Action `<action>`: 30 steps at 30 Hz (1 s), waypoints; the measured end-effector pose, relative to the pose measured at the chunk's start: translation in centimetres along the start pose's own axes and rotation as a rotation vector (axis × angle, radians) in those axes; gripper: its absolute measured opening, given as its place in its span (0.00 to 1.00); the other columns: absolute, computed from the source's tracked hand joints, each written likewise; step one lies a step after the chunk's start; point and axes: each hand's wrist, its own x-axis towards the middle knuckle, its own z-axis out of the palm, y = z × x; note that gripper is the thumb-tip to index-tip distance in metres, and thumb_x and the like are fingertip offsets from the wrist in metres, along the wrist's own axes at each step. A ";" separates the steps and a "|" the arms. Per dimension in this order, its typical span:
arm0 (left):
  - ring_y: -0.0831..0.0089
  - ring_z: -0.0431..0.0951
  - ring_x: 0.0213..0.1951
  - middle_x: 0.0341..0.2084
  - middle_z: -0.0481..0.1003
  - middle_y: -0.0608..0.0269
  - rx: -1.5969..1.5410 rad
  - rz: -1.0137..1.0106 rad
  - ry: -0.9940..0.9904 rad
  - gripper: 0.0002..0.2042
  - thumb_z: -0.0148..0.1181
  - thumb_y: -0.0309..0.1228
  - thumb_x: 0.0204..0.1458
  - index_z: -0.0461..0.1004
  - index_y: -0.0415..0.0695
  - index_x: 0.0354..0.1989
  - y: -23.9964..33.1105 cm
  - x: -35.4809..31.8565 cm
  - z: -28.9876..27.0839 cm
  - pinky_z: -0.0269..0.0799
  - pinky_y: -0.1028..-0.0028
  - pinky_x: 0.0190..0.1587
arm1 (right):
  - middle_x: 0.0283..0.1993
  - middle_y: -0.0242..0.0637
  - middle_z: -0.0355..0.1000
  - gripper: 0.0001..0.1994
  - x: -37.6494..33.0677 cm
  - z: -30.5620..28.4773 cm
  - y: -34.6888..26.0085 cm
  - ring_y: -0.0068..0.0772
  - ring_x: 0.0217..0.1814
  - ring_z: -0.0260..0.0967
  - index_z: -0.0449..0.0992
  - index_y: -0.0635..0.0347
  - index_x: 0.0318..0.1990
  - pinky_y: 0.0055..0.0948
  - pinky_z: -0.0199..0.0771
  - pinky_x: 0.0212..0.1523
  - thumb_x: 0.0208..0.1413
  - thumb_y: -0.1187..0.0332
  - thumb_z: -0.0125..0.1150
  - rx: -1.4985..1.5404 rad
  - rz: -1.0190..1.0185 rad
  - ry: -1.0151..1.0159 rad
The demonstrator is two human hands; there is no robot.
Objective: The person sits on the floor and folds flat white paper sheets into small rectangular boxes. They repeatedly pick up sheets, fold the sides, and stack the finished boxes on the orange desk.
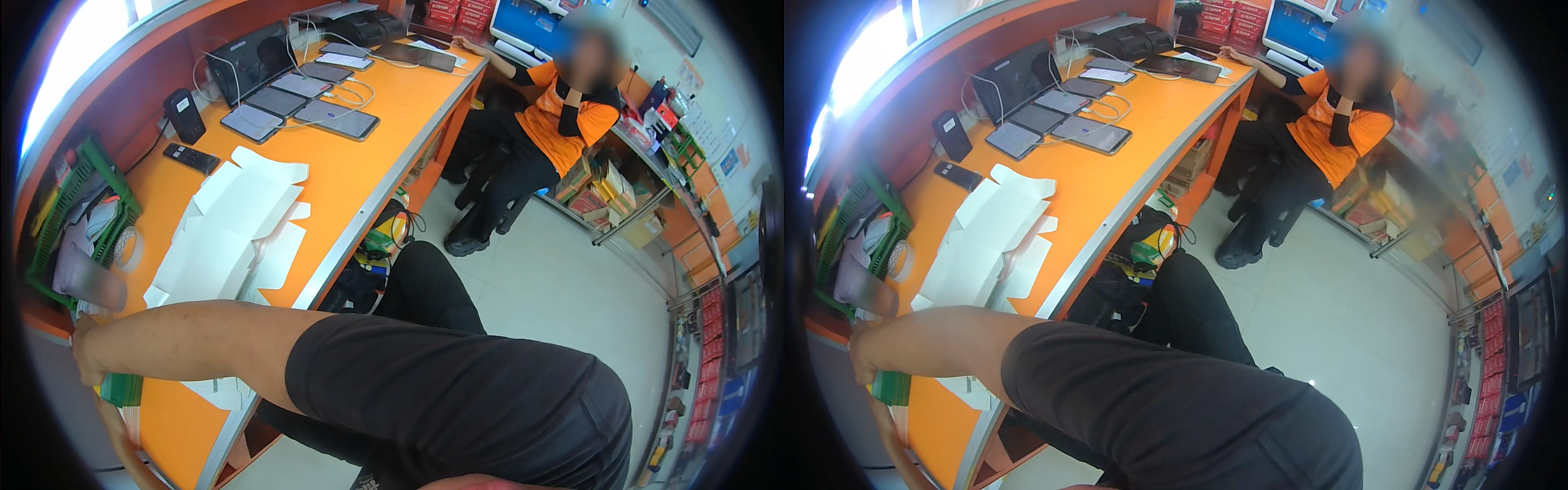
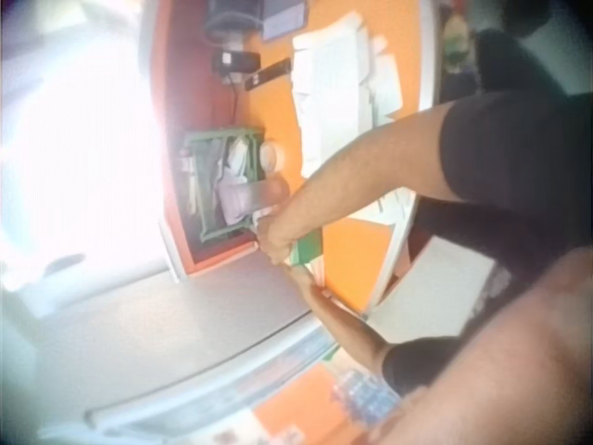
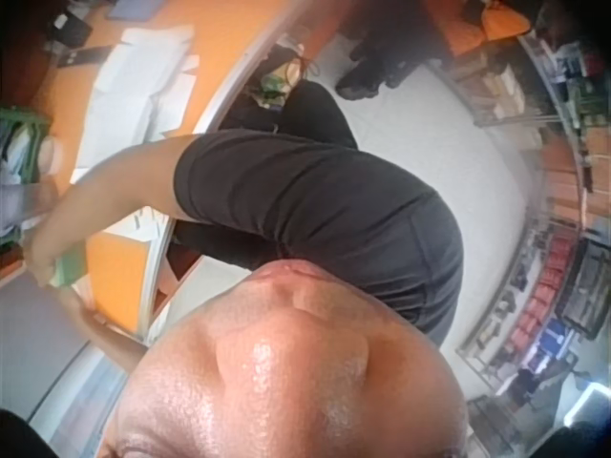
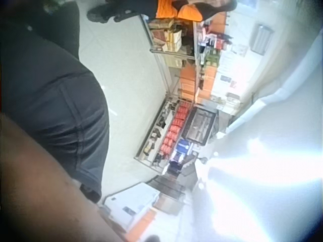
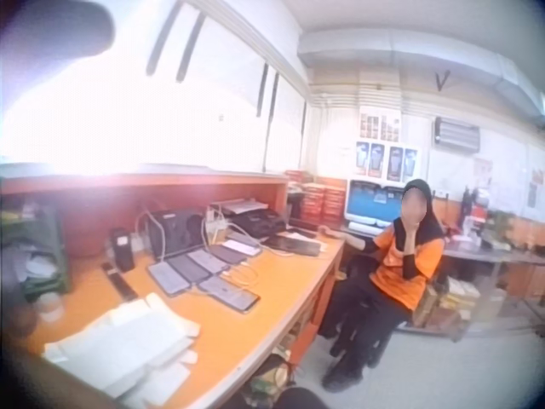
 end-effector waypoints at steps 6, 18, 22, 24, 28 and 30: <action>0.58 0.71 0.56 0.55 0.71 0.47 -0.118 -0.034 -0.039 0.21 0.45 0.36 0.65 0.66 0.34 0.60 -0.6 0.5 0.2 0.63 0.64 0.57 | 0.57 0.38 0.74 0.27 0.5 0.3 -0.1 0.42 0.63 0.67 0.77 0.51 0.56 0.53 0.56 0.61 0.57 0.48 0.45 -0.007 0.024 0.019; 0.58 0.70 0.57 0.56 0.70 0.47 -0.173 -0.048 -0.040 0.21 0.47 0.36 0.65 0.66 0.34 0.60 -1.6 0.1 -1.2 0.63 0.64 0.58 | 0.63 0.40 0.69 0.29 -0.6 -0.3 -0.7 0.42 0.66 0.63 0.72 0.55 0.61 0.50 0.55 0.62 0.56 0.51 0.45 -0.005 0.000 -0.036; 0.58 0.70 0.58 0.56 0.70 0.47 0.011 0.109 0.022 0.22 0.48 0.37 0.65 0.66 0.34 0.60 2.3 0.4 -0.7 0.63 0.64 0.58 | 0.59 0.38 0.72 0.28 1.9 1.1 0.2 0.39 0.64 0.66 0.75 0.50 0.58 0.51 0.56 0.61 0.56 0.47 0.46 -0.092 0.003 0.114; 0.59 0.71 0.57 0.56 0.71 0.48 0.025 0.260 0.166 0.22 0.46 0.39 0.65 0.66 0.34 0.61 6.6 -1.5 2.1 0.63 0.64 0.58 | 0.63 0.40 0.68 0.29 1.6 1.1 1.1 0.41 0.67 0.62 0.72 0.53 0.61 0.51 0.53 0.63 0.56 0.50 0.47 -0.083 0.013 0.087; 0.62 0.72 0.54 0.54 0.72 0.51 0.637 0.387 0.379 0.25 0.42 0.44 0.67 0.66 0.35 0.60 5.1 -3.7 -3.6 0.65 0.67 0.56 | 0.69 0.43 0.62 0.31 -0.3 -0.3 -0.4 0.43 0.72 0.57 0.66 0.60 0.66 0.50 0.48 0.68 0.56 0.55 0.47 -0.036 -0.031 -0.048; 0.65 0.72 0.52 0.52 0.72 0.53 0.590 0.186 0.257 0.26 0.42 0.47 0.67 0.66 0.36 0.60 5.5 -4.2 -2.0 0.65 0.68 0.55 | 0.67 0.42 0.65 0.30 -0.2 -0.3 0.1 0.42 0.70 0.58 0.68 0.57 0.64 0.51 0.49 0.66 0.56 0.53 0.47 -0.043 -0.002 -0.043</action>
